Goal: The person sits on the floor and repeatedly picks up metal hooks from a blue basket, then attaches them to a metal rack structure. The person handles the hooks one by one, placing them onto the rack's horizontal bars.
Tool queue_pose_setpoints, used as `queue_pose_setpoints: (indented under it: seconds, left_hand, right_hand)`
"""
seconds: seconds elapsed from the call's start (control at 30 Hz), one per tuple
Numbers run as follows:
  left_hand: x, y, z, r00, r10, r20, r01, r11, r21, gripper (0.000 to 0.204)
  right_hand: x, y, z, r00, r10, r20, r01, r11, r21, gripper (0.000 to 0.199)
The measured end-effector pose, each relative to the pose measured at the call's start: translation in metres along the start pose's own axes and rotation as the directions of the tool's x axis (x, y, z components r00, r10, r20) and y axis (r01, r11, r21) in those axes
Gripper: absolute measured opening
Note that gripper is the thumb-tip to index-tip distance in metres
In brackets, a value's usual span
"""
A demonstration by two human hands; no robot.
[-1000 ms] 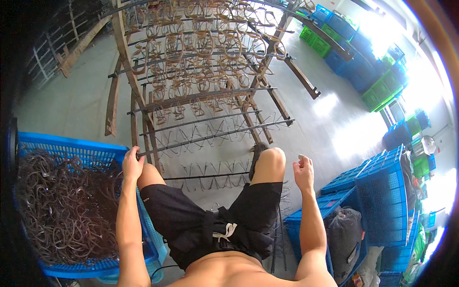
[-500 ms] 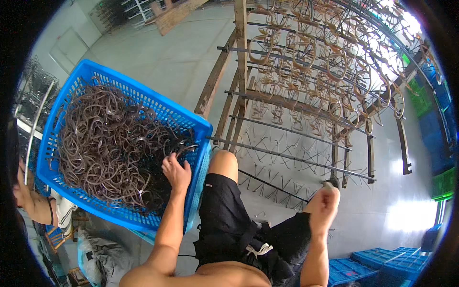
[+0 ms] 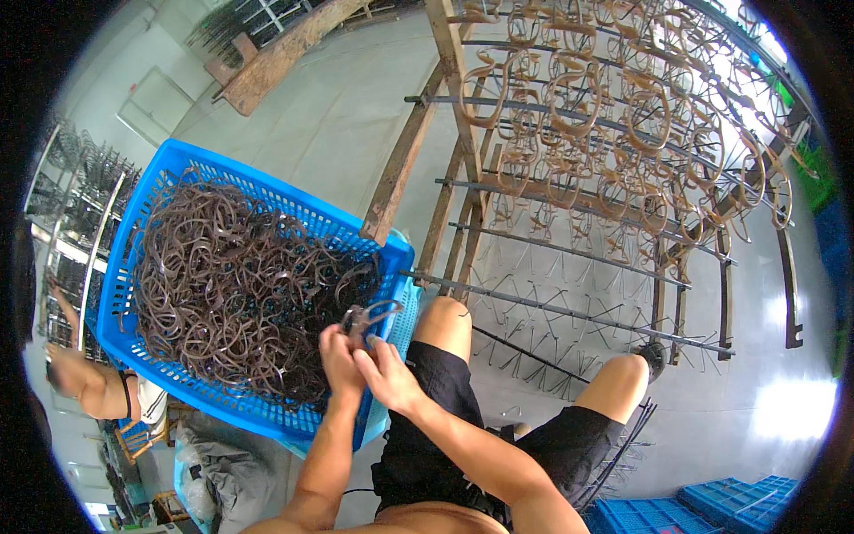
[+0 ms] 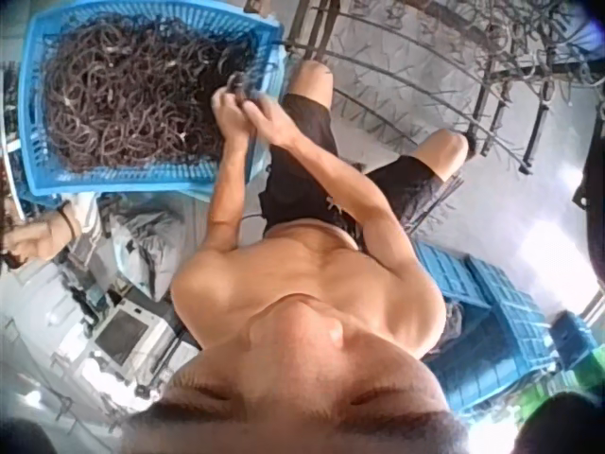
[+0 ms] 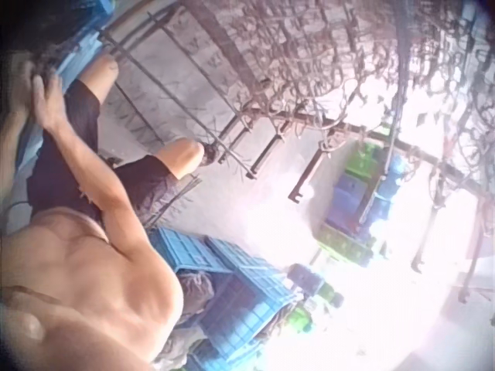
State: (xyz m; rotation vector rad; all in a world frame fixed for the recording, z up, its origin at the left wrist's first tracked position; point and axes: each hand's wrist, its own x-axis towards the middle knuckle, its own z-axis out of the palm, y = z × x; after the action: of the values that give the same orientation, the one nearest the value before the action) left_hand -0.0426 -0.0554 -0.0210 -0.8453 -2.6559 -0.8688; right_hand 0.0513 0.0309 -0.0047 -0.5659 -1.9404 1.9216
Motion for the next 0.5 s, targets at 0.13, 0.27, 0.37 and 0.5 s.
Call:
queue_pose_setpoints:
  seconds: [0.13, 0.27, 0.37, 0.5]
  left_hand:
    - [-0.022, 0.009, -0.001, 0.954, 0.141, 0.265, -0.162, 0.985, 0.062, 0.037]
    - [-0.009, -0.01, -0.029, 0.913, 0.245, 0.325, -0.108, 0.916, -0.386, 0.027]
    - [-0.001, -0.022, -0.026, 0.924, 0.168, 0.345, 0.001, 0.897, -0.442, 0.012]
    - [-0.005, -0.023, -0.011, 0.978, 0.042, 0.207, 0.11, 0.736, -0.668, 0.025]
  right_hand:
    - [0.016, 0.015, 0.027, 0.969, 0.189, -0.16, -0.218, 0.958, -0.186, 0.049]
    - [0.017, 0.029, 0.021, 0.995, 0.093, -0.017, -0.087, 0.969, 0.232, 0.032]
    - [0.019, 0.038, 0.018, 0.987, 0.153, 0.04, -0.158, 0.966, 0.203, 0.029]
    - [0.028, 0.03, 0.011, 0.98, 0.156, 0.125, -0.199, 0.738, 0.645, 0.017]
